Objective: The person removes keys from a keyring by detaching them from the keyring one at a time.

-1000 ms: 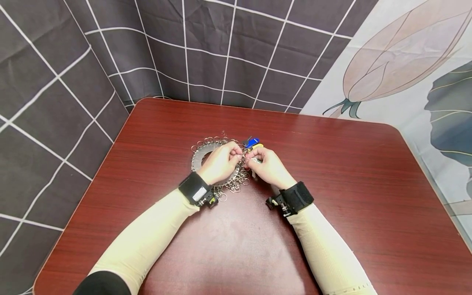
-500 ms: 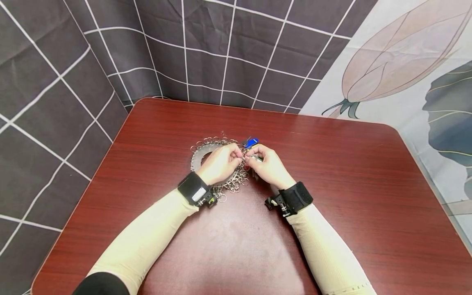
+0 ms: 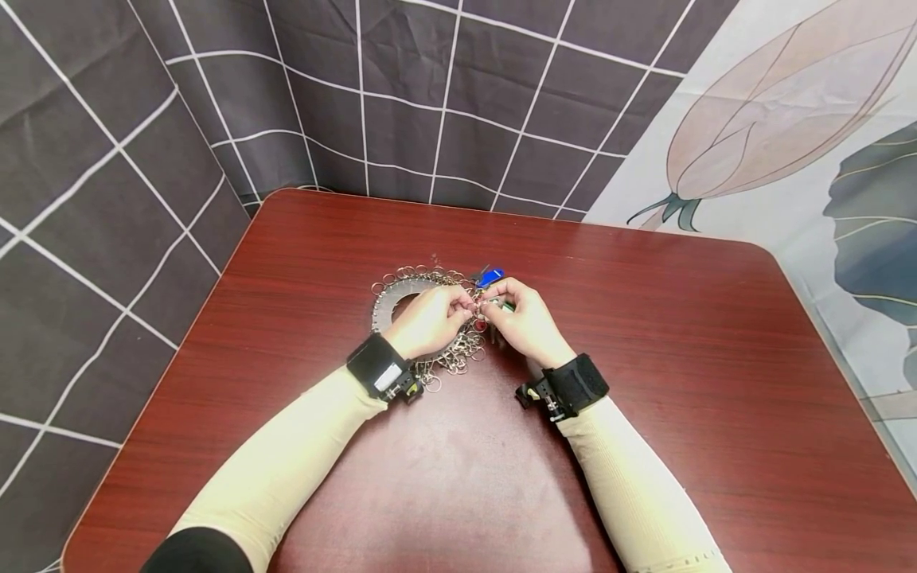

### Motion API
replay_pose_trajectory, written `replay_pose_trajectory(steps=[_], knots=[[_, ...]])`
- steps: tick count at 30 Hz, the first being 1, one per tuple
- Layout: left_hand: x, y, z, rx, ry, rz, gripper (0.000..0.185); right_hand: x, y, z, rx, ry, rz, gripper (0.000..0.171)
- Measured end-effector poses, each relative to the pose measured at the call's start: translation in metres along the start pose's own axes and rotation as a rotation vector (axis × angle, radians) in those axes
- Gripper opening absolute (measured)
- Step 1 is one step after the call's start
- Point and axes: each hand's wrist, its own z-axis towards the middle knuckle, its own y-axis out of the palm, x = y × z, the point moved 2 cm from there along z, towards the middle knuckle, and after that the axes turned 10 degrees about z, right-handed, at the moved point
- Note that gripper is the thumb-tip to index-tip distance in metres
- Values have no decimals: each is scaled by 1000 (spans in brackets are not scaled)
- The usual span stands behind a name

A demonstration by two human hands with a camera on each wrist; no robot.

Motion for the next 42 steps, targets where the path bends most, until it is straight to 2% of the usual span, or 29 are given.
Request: replay_pose_trajectory(steps=[7,12,18,22,29,37,42], knots=[[-2,2,0,-4,-22,18,5,2,0,1,-17,-22,-14,11],[-2,-1,-1,49,-44,7,4,2,2,0,-48,-17,-39,11],[0,-3,-2,116,-26,-15,6,2,3,-1,-90,-29,-74,13],[0,-3,-2,133,-16,-15,7,0,3,-1,-100,-22,-72,12],[-1,-4,-3,121,-26,-14,7,-1,4,-1,-100,-5,-44,10],[0,-4,-3,74,-30,3,4,-3,2,-2,-68,19,15,12],[-1,-2,-2,56,-33,16,7,-3,2,-2,-58,8,10,12]])
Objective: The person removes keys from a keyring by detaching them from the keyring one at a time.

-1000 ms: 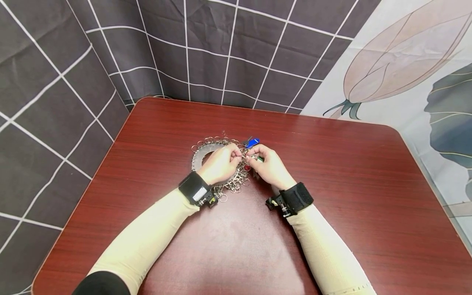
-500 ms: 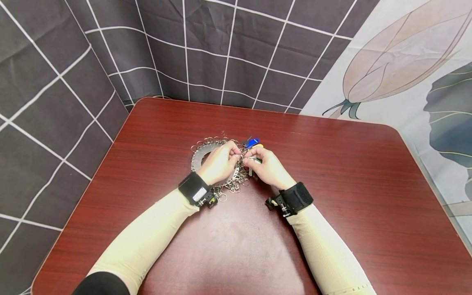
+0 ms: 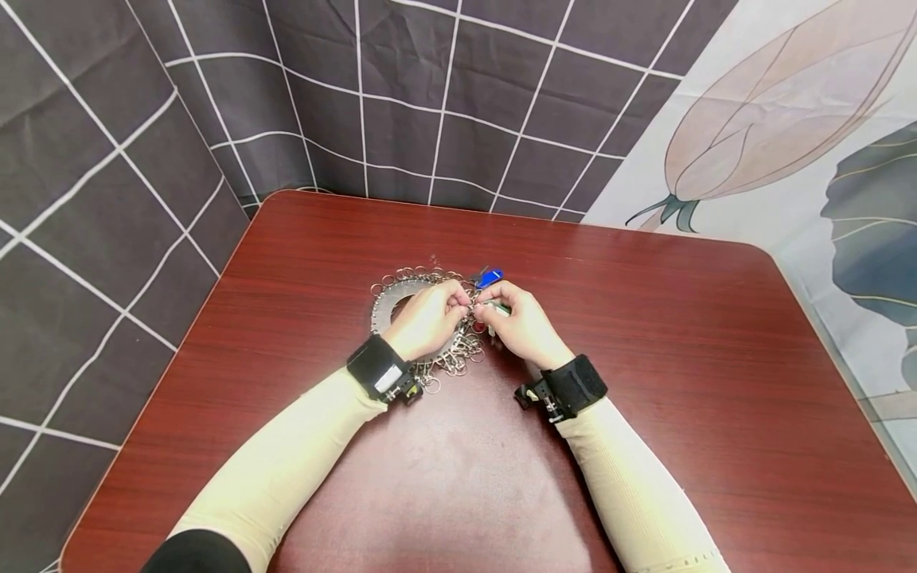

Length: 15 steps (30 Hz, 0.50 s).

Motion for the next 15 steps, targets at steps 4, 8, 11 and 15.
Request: replay_pose_trajectory(steps=[4,8,11,15], knots=[[0,2,1,-6,-2,-12,12,0,-2,0,24,-15,-23,12],[-1,2,1,7,-4,-12,11,1,-2,0,15,-22,-41,12],[-1,1,1,22,-6,-17,9,1,-2,0,-3,-31,-59,11],[-1,1,1,37,-15,-40,9,2,-1,1,-16,-57,-80,9]])
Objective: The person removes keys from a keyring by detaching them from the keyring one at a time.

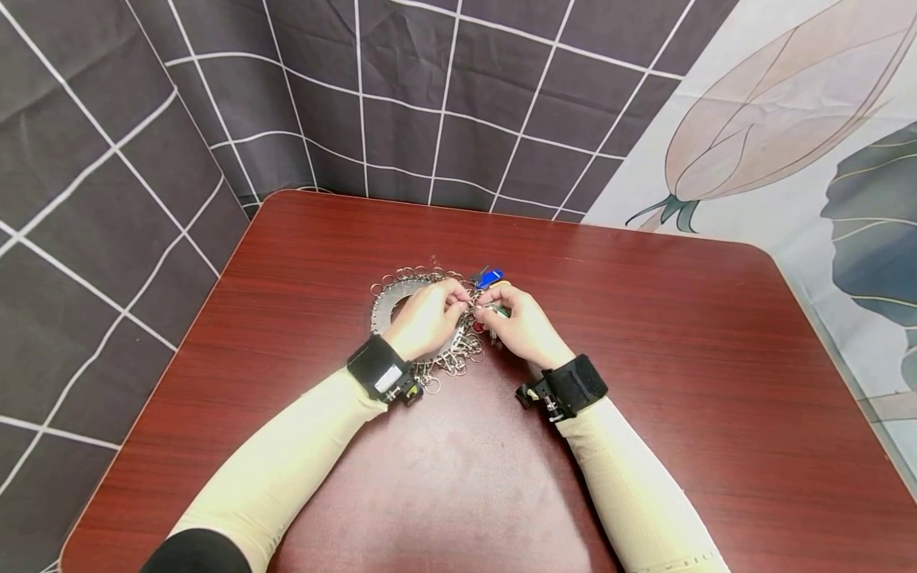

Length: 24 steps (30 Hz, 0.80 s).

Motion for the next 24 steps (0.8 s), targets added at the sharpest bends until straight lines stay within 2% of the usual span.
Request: replay_pose_trajectory(steps=[3,9,19,24], knots=[[0,0,0,9,-6,-7,9,0,1,0,-6,-19,-11,9],[0,-1,-1,20,-7,1,5,0,1,-1,-14,7,1,9],[-1,0,-1,3,22,27,4,-7,0,-2,1,111,153,17],[0,1,-1,-24,38,25,10,-12,-1,-1,18,117,176,19]])
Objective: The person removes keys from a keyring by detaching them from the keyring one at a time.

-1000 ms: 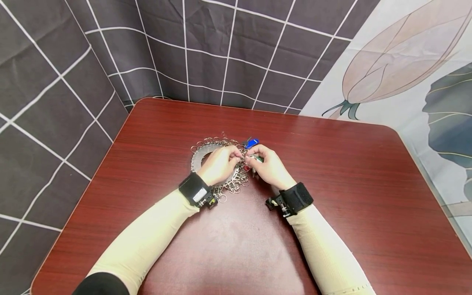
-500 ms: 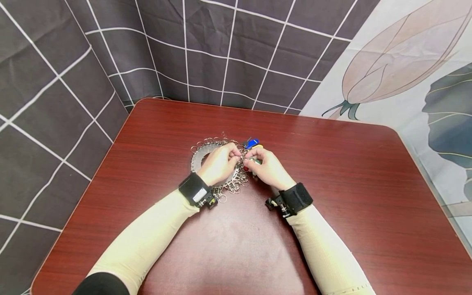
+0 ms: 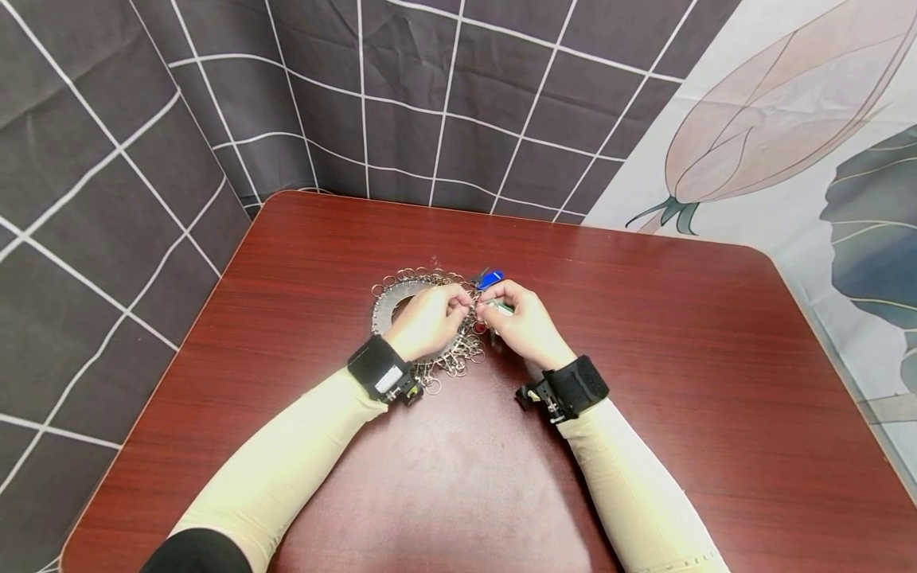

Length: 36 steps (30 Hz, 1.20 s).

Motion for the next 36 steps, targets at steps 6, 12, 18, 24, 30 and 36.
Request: replay_pose_trajectory(steps=[6,12,18,24,30,36], knots=[[0,1,1,-38,2,1,8,-23,3,-9,18,-36,-12,18],[-1,1,1,-27,-7,13,4,2,1,-1,33,14,140,21],[-1,0,1,21,-42,-5,4,17,2,4,34,77,247,21],[-2,0,2,75,-42,-68,5,18,3,4,21,124,348,17],[-2,0,2,90,-44,-106,5,16,4,2,3,158,331,11],[-2,0,1,101,-19,-90,5,14,3,2,-16,155,283,13]])
